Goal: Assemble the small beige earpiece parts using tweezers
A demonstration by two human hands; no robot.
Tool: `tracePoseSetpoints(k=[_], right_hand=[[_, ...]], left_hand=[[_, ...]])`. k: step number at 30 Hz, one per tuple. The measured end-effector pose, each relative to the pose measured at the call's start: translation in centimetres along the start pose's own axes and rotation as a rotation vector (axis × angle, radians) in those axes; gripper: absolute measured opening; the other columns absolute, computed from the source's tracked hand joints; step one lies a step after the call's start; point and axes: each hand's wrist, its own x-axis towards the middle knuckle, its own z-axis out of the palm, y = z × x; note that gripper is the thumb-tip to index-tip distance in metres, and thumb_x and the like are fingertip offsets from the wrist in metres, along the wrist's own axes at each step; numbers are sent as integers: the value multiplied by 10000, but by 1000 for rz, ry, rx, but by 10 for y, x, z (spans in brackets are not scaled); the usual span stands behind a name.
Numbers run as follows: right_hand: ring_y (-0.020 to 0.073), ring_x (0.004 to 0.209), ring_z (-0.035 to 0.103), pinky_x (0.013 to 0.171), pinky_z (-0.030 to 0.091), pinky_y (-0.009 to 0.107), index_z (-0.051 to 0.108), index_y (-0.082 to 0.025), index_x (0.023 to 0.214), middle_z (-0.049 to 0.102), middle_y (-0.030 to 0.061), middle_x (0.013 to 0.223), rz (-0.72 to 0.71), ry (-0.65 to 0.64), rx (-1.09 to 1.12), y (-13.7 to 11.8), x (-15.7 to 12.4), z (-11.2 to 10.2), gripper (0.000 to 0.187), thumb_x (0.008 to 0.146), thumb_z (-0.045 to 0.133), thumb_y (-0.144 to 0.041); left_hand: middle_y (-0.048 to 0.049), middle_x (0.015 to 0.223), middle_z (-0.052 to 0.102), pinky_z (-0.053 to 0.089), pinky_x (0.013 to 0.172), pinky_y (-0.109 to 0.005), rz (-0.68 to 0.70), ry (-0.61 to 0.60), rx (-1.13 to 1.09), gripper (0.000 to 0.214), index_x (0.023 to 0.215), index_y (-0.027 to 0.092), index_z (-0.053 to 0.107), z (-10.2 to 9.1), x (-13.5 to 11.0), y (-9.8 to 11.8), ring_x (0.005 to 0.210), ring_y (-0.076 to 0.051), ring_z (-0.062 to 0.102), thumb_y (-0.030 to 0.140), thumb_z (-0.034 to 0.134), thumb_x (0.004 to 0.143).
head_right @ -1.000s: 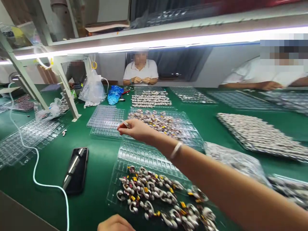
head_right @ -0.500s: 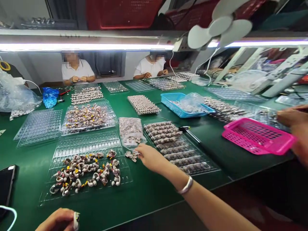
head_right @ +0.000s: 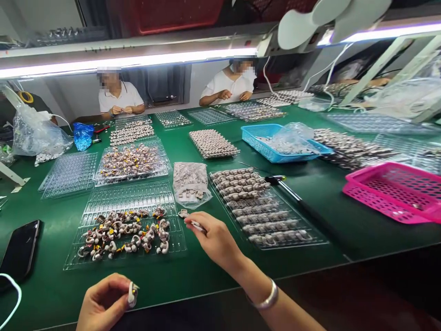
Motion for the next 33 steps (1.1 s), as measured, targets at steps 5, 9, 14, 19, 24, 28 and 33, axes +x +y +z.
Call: tracePoseSetpoints(k=[5,9,14,19,24,28,33], right_hand=[[201,778,689,650,566,276,676,-247,902,716,50,899,-52,7,279,-48,-43,9,66,879,614,-242],[191,769,699,609,562,228,697,-271,904,727,30,857,-6,-38,511,-76,-64,21,112,848,655,-183],[168,683,715,617,575,202,700,-299,976,757,-6,818,120,-73,641,-83,-76,32,199,817,701,-179],[146,602,670,561,541,192,722,-278,889,732,-13,741,87,-85,653,-84,-74,34,148,794,721,-165],[162,616,654,555,536,223,729,-271,910,710,10,737,35,-77,667,-89,-70,35,157,805,706,-156],[182,634,666,566,551,248,728,-277,913,717,23,743,33,-72,656,-89,-72,36,166,811,691,-152],[184,659,672,588,558,247,724,-292,940,722,23,767,35,-17,646,-89,-74,37,213,813,679,-127]], left_hand=[[-43,639,729,503,558,-188,-153,-49,-155,206,678,133,739,10,5,-5,585,-133,642,253,876,582],[-29,643,744,496,558,-173,-226,-58,-301,210,673,138,742,14,3,-8,573,-109,641,224,895,556],[-18,644,749,498,579,-171,-266,-64,-354,197,682,143,749,16,-1,-10,577,-100,644,184,895,556],[-24,679,755,509,607,-180,-238,-93,-337,183,697,143,762,15,-3,-10,608,-108,654,185,889,571],[-35,701,757,528,624,-200,-194,-133,-270,151,710,147,767,16,-4,-7,626,-126,662,196,868,610],[-43,716,752,544,642,-219,-121,-158,-182,105,730,160,778,16,-6,-3,641,-141,668,203,837,655],[-64,796,757,555,678,-227,-26,-185,-68,120,823,184,803,16,-8,2,718,-168,693,196,798,703]])
